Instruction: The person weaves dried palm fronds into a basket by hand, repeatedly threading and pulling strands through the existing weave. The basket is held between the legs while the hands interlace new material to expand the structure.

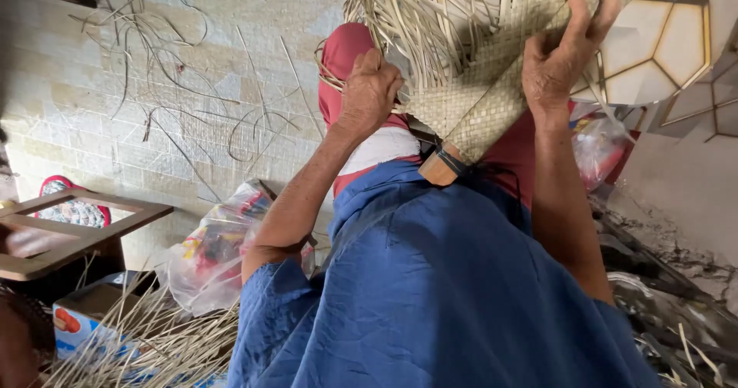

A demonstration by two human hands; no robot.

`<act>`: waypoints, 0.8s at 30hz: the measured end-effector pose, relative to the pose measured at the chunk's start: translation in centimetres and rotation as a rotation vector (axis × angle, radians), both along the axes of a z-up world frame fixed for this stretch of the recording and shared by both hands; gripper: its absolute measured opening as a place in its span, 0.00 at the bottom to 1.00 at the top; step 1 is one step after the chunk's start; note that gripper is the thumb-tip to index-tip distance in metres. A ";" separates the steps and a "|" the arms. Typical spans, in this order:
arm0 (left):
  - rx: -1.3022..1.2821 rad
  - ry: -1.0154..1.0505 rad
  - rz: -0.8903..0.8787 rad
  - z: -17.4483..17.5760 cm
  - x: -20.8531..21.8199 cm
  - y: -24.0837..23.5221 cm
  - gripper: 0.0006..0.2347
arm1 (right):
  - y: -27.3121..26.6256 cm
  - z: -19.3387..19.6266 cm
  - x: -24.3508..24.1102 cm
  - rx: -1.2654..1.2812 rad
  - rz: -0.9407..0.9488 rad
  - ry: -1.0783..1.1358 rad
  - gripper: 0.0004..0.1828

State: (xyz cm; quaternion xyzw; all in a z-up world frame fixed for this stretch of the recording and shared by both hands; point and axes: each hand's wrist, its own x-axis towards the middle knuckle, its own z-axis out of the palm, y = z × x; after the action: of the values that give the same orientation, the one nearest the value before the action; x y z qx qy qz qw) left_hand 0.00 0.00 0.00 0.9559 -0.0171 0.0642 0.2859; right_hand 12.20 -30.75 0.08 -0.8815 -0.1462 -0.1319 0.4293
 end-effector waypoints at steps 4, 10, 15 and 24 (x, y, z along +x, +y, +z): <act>-0.011 0.012 -0.037 -1.0 -0.4 -0.5 0.00 | -0.3 0.2 0.6 -0.057 -0.007 -0.037 0.31; -0.367 -0.052 -0.128 2.2 -1.6 -1.7 0.05 | -1.6 -1.0 0.6 -0.083 0.032 -0.048 0.31; -0.302 0.082 -0.184 1.7 -1.8 -1.9 0.08 | -2.6 -1.9 -0.1 -0.057 0.030 0.045 0.34; -0.490 0.310 -0.050 -2.5 -2.1 -2.2 0.09 | -2.9 -3.2 0.0 0.103 0.038 0.055 0.32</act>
State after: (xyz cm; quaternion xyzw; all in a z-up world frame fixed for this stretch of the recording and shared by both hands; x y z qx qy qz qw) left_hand -2.05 -2.16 -2.54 0.8561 0.0192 -0.0875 0.5090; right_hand 12.25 -33.60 -3.13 -0.8585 -0.1438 -0.1067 0.4805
